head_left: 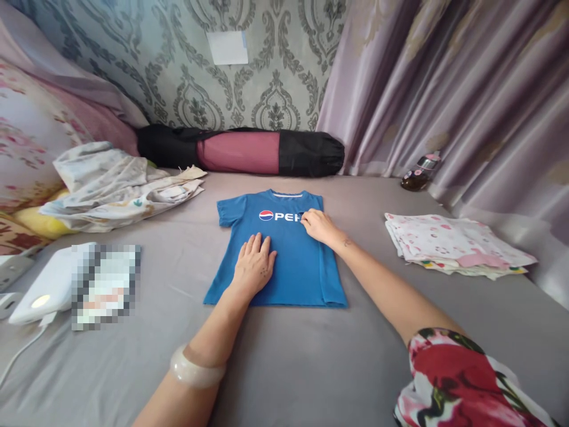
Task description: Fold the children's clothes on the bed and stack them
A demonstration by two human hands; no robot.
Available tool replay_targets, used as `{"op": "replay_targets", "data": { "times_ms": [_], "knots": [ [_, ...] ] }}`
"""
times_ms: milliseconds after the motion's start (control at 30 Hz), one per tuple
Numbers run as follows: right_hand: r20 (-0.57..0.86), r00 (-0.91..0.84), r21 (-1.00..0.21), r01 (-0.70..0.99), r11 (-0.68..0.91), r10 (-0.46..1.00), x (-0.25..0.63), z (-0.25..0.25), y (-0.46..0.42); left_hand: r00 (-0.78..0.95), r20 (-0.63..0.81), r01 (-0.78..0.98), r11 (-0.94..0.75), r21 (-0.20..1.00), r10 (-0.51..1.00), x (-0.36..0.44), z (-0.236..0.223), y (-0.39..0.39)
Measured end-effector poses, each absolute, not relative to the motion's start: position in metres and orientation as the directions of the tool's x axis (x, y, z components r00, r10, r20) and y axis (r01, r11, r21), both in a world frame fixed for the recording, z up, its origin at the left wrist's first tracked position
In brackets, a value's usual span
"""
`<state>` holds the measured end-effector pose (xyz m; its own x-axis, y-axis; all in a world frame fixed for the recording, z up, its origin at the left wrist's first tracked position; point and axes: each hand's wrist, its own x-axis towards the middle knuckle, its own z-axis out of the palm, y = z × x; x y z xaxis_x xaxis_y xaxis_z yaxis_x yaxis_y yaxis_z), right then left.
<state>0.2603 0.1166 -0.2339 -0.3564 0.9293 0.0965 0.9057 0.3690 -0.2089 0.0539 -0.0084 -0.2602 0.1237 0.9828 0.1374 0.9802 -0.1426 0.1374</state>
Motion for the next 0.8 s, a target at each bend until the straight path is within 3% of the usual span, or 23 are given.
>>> {"op": "replay_targets", "data": {
  "times_ms": [167, 367, 467, 633, 800],
  "knots": [
    [0.057, -0.214, -0.291, 0.931, 0.221, 0.975, 0.260, -0.229, 0.117, 0.122, 0.183, 0.978, -0.149, 0.145, 0.976, 0.054, -0.263, -0.009],
    [0.008, -0.302, -0.472, 0.839, 0.270, 0.953, 0.268, -0.230, 0.124, 0.121, 0.155, 0.981, -0.142, 0.134, 0.981, 0.054, -0.260, -0.009],
    [0.006, -0.249, -0.524, 0.824, 0.215, 0.968, 0.272, -0.225, 0.136, 0.116, 0.152, 0.981, -0.137, 0.136, 0.982, 0.055, -0.260, -0.009],
    [0.187, -0.030, -0.369, 0.924, 0.098, 0.982, 0.264, -0.223, 0.158, 0.111, 0.170, 0.980, -0.136, 0.143, 0.979, 0.055, -0.261, -0.009],
    [0.091, 0.010, -0.265, 0.964, 0.014, 0.996, 0.233, -0.243, 0.165, 0.015, 0.177, 0.989, -0.041, 0.142, 0.984, 0.054, -0.265, -0.011]
  ]
}}
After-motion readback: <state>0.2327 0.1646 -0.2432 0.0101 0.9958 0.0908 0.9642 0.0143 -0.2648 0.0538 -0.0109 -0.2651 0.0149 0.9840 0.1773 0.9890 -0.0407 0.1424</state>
